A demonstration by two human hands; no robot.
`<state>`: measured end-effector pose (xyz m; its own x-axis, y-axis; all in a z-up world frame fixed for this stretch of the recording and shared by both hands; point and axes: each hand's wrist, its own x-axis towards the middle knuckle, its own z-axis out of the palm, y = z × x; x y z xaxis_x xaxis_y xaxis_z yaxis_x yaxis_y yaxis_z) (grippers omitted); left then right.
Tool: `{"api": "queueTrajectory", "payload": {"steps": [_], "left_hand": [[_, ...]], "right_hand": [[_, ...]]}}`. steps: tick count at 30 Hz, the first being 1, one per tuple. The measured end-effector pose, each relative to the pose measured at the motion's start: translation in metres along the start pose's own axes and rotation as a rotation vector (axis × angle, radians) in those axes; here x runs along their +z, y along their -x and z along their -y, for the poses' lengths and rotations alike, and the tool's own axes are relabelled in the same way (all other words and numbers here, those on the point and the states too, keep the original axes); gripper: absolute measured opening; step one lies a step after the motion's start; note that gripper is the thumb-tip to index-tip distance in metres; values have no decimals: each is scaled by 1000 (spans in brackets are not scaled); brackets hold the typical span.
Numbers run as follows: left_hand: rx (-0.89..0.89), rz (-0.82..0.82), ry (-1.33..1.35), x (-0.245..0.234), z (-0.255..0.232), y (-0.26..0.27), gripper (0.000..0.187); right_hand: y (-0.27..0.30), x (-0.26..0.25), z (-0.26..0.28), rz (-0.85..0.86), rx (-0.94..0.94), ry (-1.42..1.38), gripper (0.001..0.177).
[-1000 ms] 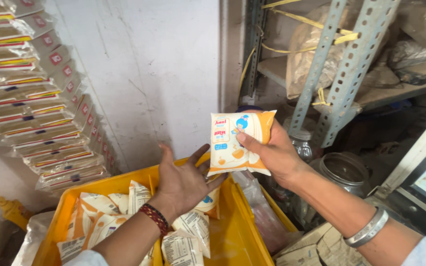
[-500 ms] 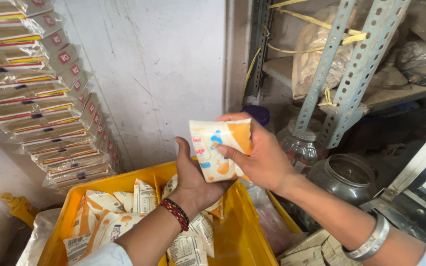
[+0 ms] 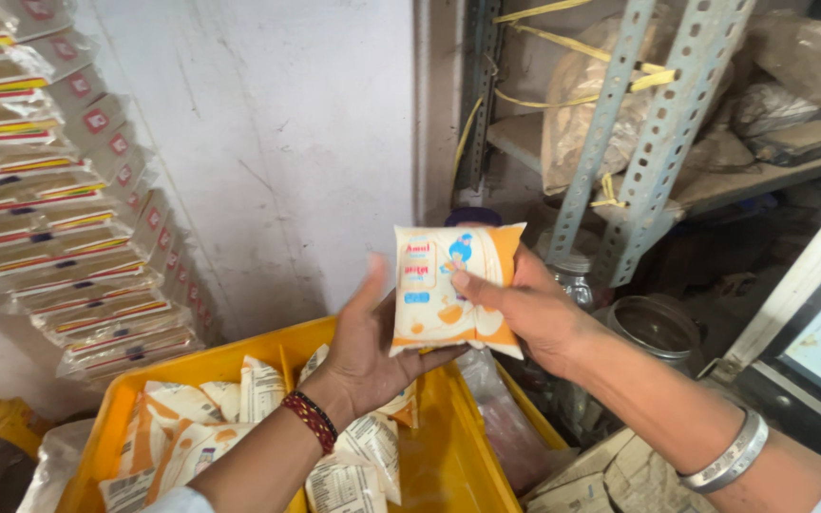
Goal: The person repeatedly picks small white packets from a yellow bin, briefly inspects them, and places them one by one onto the bottom shelf of a commercial refrigerator. The person handles the packets individually and arranges them in rows inside the fridge.
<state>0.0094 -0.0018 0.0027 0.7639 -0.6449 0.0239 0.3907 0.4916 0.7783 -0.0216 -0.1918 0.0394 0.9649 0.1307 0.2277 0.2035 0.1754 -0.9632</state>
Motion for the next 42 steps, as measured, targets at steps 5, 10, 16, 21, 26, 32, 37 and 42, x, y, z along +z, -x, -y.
{"api": "queueTrajectory", "payload": {"steps": [5, 10, 16, 21, 26, 32, 37, 42], "left_hand": [[-25, -95, -489, 21, 16, -14, 54], [-48, -4, -561, 65, 63, -28, 47], [-268, 155, -427, 138, 124, -61, 54], [-269, 252, -499, 183, 155, -96, 64], [-274, 311, -541, 202, 177, -124, 65], [-253, 438, -522, 236, 207, -161, 56], [-98, 521, -647, 282, 239, -185, 47], [-83, 462, -671, 303, 264, -191, 48]], "right_hand": [[20, -40, -8, -46, 226, 3, 38], [73, -90, -6, -159, 424, -130, 38], [150, -161, 27, -480, 431, 22, 40], [208, -232, 67, -858, 424, 159, 48], [248, -331, 92, -1156, 253, 305, 47], [286, -477, 108, -1425, 72, 146, 42], [294, -568, 105, -1502, 153, 389, 57], [283, -581, 100, -1371, 451, 1470, 99]]}}
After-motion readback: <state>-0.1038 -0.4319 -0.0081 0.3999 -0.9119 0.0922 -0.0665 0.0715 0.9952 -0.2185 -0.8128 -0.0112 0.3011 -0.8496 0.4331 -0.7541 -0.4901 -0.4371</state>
